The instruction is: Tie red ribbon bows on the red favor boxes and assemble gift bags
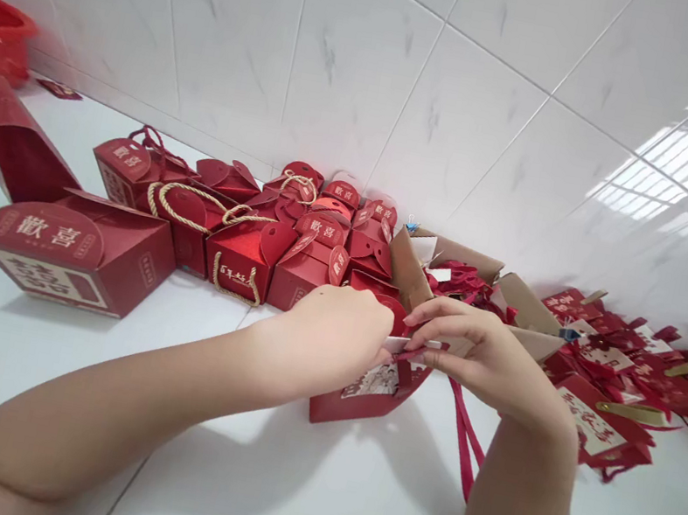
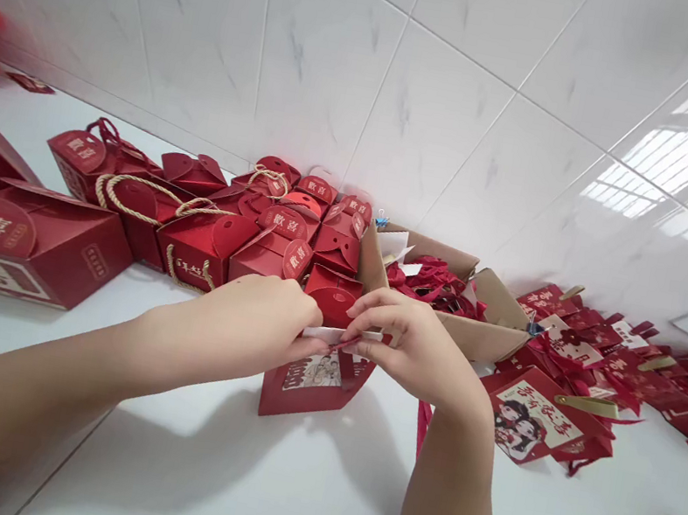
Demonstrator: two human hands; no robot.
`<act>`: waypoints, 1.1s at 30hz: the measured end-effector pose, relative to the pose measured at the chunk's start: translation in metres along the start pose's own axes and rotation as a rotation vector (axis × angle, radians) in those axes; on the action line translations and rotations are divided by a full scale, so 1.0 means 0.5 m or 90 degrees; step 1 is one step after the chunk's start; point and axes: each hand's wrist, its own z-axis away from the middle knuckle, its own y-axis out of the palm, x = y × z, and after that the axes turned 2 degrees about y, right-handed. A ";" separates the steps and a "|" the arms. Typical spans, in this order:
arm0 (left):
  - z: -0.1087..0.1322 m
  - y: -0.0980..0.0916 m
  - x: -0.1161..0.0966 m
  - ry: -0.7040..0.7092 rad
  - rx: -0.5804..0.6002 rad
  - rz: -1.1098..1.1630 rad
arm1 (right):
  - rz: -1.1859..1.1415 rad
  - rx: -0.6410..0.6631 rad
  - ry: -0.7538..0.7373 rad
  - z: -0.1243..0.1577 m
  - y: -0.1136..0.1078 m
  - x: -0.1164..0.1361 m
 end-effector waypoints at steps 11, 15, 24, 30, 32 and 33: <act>-0.005 0.004 0.013 0.022 -0.017 0.002 | 0.009 0.014 0.068 -0.003 0.001 -0.006; -0.001 0.001 0.018 0.011 -0.016 0.015 | 0.038 0.000 0.058 -0.005 0.000 -0.004; -0.026 0.004 -0.003 0.100 -0.091 0.051 | 0.037 0.033 0.020 -0.002 -0.005 -0.012; -0.033 0.008 0.010 0.204 -0.067 0.090 | -0.005 0.080 0.003 0.001 -0.013 -0.009; -0.032 0.010 0.013 0.232 -0.069 0.087 | -0.009 0.089 -0.003 0.001 -0.015 -0.010; -0.032 0.011 0.013 0.238 -0.071 0.087 | -0.011 0.092 -0.005 0.002 -0.015 -0.011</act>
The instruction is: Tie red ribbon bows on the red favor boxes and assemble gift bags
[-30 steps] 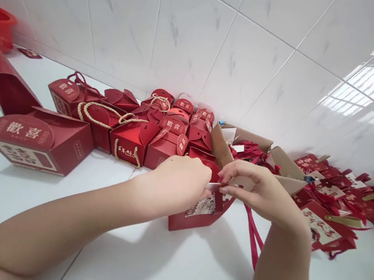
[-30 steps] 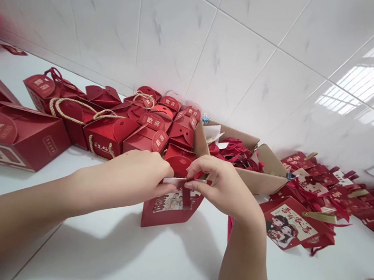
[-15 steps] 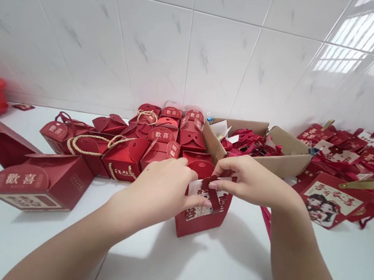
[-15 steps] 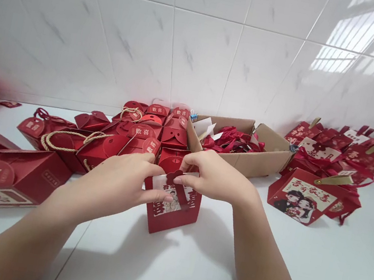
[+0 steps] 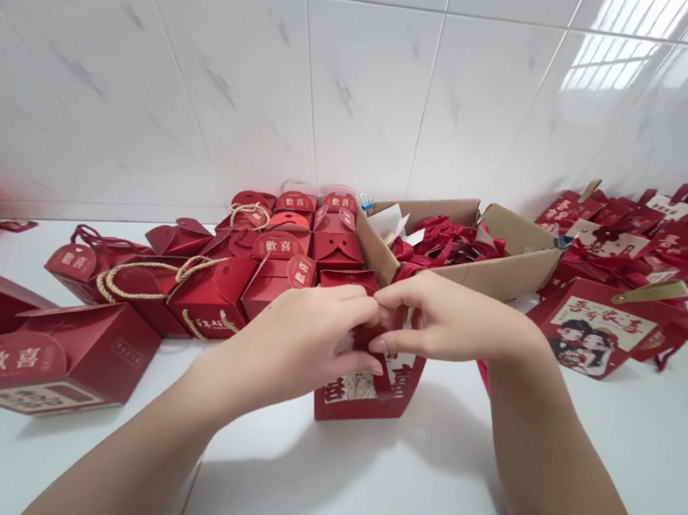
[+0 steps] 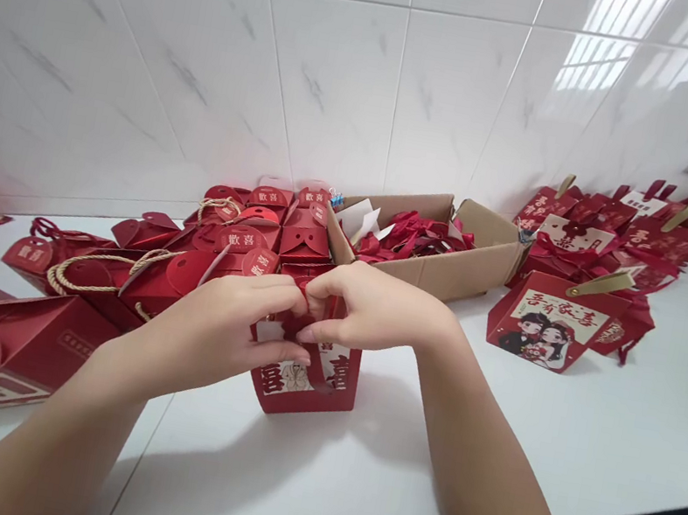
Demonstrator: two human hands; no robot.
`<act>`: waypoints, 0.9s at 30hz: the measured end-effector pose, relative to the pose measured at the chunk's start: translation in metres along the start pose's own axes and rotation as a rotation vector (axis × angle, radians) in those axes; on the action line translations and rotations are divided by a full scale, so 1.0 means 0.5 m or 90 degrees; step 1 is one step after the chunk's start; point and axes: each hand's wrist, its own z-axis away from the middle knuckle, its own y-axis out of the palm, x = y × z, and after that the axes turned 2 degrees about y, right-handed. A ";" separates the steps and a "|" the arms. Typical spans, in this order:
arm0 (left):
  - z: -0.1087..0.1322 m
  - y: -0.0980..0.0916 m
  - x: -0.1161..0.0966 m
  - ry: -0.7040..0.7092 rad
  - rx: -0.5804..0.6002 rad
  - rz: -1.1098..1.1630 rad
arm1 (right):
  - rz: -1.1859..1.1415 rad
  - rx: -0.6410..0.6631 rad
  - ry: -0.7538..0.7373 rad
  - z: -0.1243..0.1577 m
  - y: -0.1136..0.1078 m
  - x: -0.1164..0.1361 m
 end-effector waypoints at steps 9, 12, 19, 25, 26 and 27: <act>-0.001 -0.004 -0.002 0.028 -0.001 0.038 | 0.005 0.001 0.009 0.003 -0.003 -0.005; -0.001 -0.010 -0.004 0.025 0.009 0.049 | 0.002 -0.005 -0.003 0.005 -0.003 -0.007; 0.001 -0.018 -0.008 0.010 0.028 0.040 | -0.014 -0.004 -0.036 0.004 -0.002 -0.013; 0.002 -0.018 -0.007 0.024 0.028 0.067 | -0.004 0.003 -0.046 0.002 -0.003 -0.016; 0.002 -0.018 -0.006 0.022 0.029 0.066 | -0.004 0.002 -0.046 0.002 -0.003 -0.016; 0.002 -0.018 -0.004 0.021 0.031 0.064 | -0.003 0.001 -0.047 0.003 -0.002 -0.016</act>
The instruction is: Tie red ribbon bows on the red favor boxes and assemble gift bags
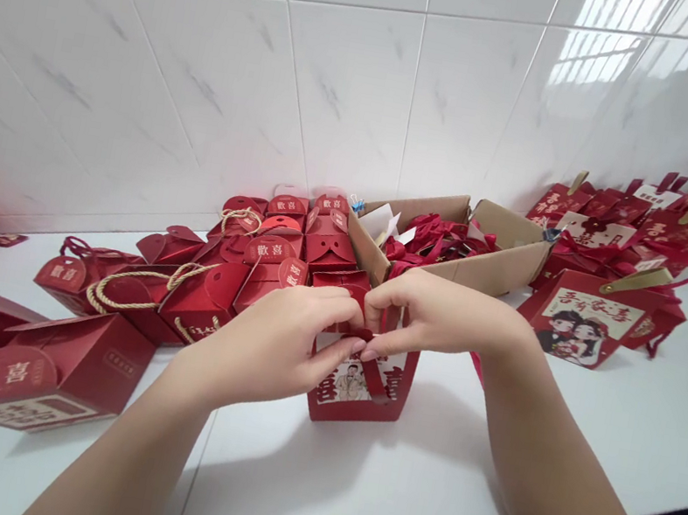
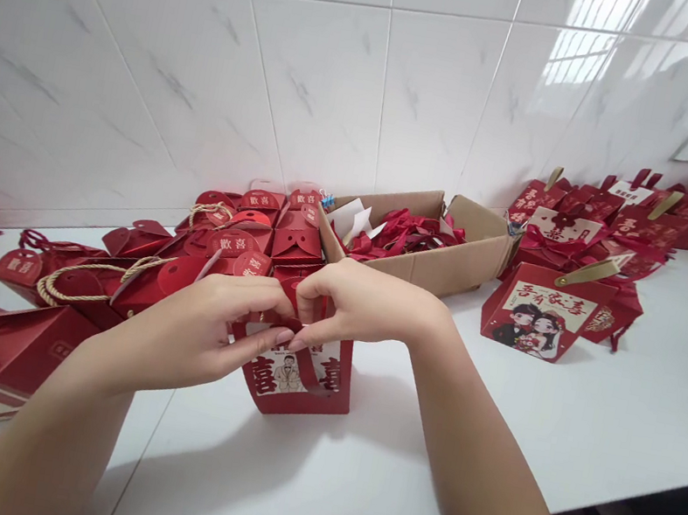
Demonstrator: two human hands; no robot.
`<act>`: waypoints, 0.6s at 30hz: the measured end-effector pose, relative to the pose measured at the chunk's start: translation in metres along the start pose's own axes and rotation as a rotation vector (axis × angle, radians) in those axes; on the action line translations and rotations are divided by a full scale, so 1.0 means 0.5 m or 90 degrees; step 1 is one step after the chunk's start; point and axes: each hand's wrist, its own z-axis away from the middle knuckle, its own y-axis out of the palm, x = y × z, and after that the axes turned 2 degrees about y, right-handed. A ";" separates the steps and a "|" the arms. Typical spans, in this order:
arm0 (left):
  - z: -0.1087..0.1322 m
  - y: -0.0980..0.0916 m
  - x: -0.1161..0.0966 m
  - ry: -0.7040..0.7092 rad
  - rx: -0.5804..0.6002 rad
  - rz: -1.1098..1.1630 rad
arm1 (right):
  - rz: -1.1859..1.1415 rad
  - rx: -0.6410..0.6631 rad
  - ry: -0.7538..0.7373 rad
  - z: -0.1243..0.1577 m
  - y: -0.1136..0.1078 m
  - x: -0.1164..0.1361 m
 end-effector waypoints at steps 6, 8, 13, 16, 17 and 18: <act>-0.003 0.000 0.003 -0.002 0.004 -0.014 | 0.013 -0.008 0.001 -0.001 0.002 0.002; -0.004 0.001 0.002 -0.007 -0.001 -0.022 | 0.024 -0.011 0.006 -0.001 0.002 0.002; 0.000 0.002 0.002 0.009 0.006 -0.017 | 0.046 -0.018 0.006 0.000 0.002 0.007; 0.003 0.003 0.004 0.017 0.011 -0.027 | 0.046 -0.018 -0.005 0.001 0.003 0.010; 0.003 0.004 0.005 0.017 0.007 -0.032 | 0.046 -0.019 -0.005 0.001 0.004 0.010; 0.002 0.004 0.006 0.014 0.002 -0.037 | 0.048 -0.022 -0.003 0.001 0.004 0.011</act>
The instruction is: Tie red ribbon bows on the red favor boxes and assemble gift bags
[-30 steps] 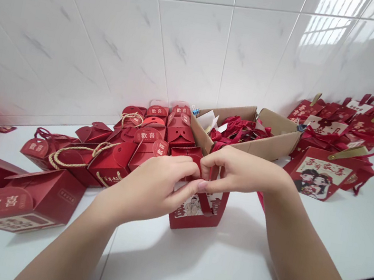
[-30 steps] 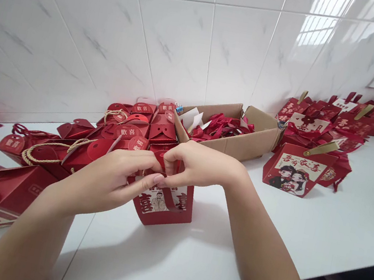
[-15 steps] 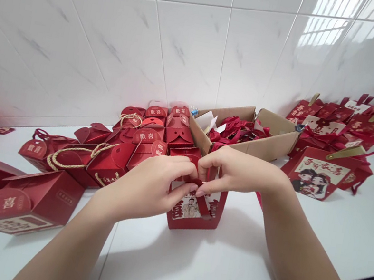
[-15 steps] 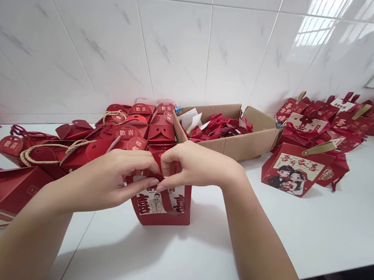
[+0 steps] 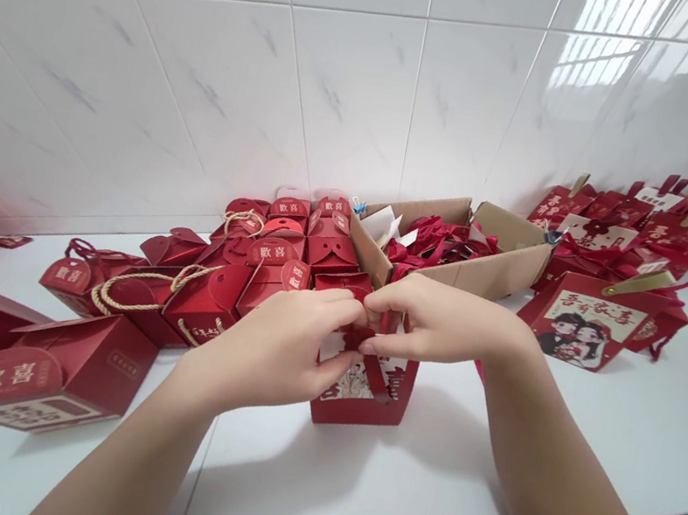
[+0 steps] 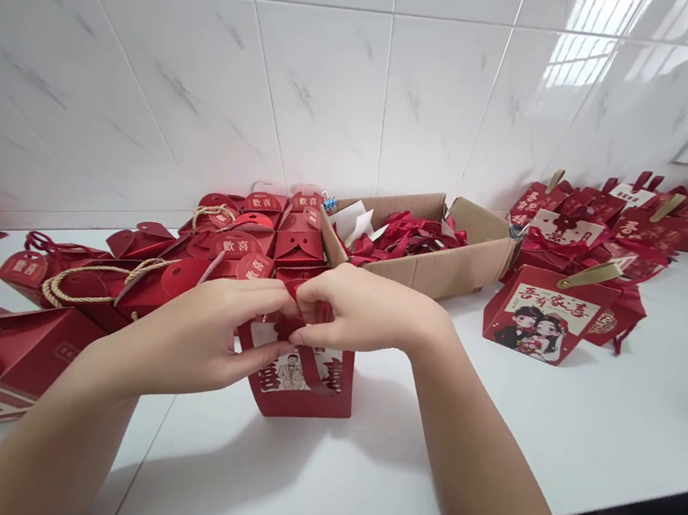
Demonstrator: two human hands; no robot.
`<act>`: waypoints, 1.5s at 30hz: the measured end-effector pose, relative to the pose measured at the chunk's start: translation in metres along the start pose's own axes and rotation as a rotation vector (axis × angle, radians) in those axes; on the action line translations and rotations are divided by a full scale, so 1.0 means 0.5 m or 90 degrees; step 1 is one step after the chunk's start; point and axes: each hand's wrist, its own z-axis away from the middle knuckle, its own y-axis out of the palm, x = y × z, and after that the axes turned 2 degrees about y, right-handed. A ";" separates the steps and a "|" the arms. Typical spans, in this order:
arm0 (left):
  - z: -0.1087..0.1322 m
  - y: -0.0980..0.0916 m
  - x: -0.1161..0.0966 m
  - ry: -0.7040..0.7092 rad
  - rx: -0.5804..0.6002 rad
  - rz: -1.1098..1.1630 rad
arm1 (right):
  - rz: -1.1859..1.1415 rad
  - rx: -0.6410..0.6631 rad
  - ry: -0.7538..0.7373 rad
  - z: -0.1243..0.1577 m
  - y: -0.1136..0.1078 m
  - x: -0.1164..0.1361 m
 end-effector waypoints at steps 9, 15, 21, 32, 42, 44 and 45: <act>-0.010 0.002 0.009 -0.013 -0.017 0.049 | -0.030 0.033 0.004 -0.003 0.001 -0.001; -0.015 0.003 0.013 -0.025 -0.034 0.067 | -0.038 0.054 0.020 -0.004 -0.002 -0.006; -0.017 -0.013 0.023 -0.130 -0.103 0.155 | -0.005 -0.096 0.056 0.007 -0.003 0.012; 0.026 -0.053 0.016 -0.250 -0.309 0.205 | 0.051 -0.278 0.013 -0.010 0.034 0.030; 0.028 -0.053 0.040 -0.284 -0.353 0.276 | 0.184 -0.468 -0.120 0.018 -0.006 0.018; 0.031 -0.052 0.041 -0.296 -0.360 0.276 | 0.172 -0.425 -0.082 0.028 -0.014 0.013; 0.031 -0.052 0.040 -0.299 -0.358 0.277 | 0.148 -0.376 -0.056 0.034 -0.019 0.012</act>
